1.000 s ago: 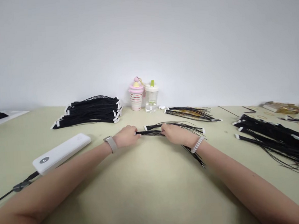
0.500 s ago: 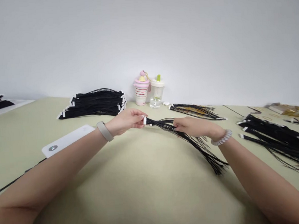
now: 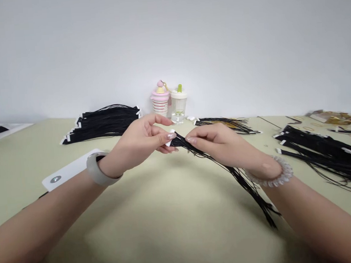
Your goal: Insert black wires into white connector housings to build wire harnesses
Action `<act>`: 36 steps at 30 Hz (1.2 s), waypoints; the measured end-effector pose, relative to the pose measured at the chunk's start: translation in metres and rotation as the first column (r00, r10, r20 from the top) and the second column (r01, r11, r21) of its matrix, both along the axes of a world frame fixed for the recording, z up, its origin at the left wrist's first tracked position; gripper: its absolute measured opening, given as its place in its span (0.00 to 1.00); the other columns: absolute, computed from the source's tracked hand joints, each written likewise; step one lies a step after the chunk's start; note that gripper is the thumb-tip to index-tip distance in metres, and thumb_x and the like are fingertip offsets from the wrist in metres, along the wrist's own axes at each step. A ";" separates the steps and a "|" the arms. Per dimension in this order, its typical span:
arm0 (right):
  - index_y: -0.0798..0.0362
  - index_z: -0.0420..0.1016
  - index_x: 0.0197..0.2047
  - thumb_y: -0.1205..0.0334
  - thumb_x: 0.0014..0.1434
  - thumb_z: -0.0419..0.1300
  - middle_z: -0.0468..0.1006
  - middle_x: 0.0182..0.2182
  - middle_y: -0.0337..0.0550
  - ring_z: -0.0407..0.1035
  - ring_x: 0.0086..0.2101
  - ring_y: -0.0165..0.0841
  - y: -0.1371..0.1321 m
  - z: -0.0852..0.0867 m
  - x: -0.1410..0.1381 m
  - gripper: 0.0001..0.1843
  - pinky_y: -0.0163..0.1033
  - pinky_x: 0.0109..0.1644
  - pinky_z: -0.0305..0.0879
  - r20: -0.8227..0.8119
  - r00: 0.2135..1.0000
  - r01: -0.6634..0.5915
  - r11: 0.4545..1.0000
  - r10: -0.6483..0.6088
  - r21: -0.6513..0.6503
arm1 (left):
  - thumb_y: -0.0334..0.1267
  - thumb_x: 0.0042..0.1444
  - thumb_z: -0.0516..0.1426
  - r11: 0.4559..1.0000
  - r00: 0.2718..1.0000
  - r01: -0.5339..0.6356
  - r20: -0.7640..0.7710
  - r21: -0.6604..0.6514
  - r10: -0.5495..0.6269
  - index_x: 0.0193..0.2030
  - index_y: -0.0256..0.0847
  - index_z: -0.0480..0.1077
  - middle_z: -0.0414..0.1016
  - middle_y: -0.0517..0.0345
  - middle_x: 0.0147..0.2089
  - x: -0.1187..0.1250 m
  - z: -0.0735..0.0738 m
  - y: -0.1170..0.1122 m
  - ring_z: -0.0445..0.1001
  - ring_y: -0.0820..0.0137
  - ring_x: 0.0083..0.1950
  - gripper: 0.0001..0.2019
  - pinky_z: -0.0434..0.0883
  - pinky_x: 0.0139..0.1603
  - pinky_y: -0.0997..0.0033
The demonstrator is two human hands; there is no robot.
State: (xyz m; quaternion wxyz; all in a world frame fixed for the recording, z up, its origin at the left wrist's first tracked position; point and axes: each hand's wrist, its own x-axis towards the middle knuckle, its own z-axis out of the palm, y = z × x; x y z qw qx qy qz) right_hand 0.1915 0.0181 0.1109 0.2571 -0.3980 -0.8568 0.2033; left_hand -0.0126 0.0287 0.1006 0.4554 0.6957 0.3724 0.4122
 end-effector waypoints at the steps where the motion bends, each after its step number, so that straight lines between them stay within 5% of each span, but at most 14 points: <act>1: 0.56 0.71 0.31 0.57 0.60 0.48 0.62 0.20 0.34 0.52 0.21 0.21 -0.002 -0.001 -0.001 0.15 0.28 0.23 0.49 -0.014 1.000 0.003 1.000 -0.002 0.017 | 0.43 0.49 0.59 1.000 1.000 -0.006 -0.013 0.014 0.007 0.42 0.37 0.65 0.74 0.61 0.26 0.001 0.001 -0.002 0.77 0.73 0.30 0.16 0.76 0.33 0.74; 11: 0.56 0.71 0.29 0.64 0.60 0.49 0.62 0.18 0.33 0.50 0.20 0.20 -0.018 -0.001 -0.007 0.13 0.28 0.24 0.49 0.003 1.000 -0.005 0.955 0.004 0.295 | 0.37 0.50 0.57 0.990 0.993 -0.051 -0.100 0.129 0.064 0.33 0.36 0.71 0.77 0.60 0.34 0.003 0.008 -0.017 0.75 0.79 0.25 0.06 0.73 0.26 0.83; 36: 0.54 0.69 0.27 0.64 0.61 0.48 0.59 0.16 0.32 0.50 0.20 0.21 -0.026 0.003 -0.006 0.14 0.29 0.25 0.47 0.081 0.997 -0.047 0.938 0.020 0.344 | 0.40 0.52 0.57 0.971 0.986 -0.035 -0.148 0.236 0.072 0.30 0.38 0.74 0.77 0.60 0.32 0.004 0.011 -0.023 0.75 0.79 0.25 0.08 0.73 0.26 0.86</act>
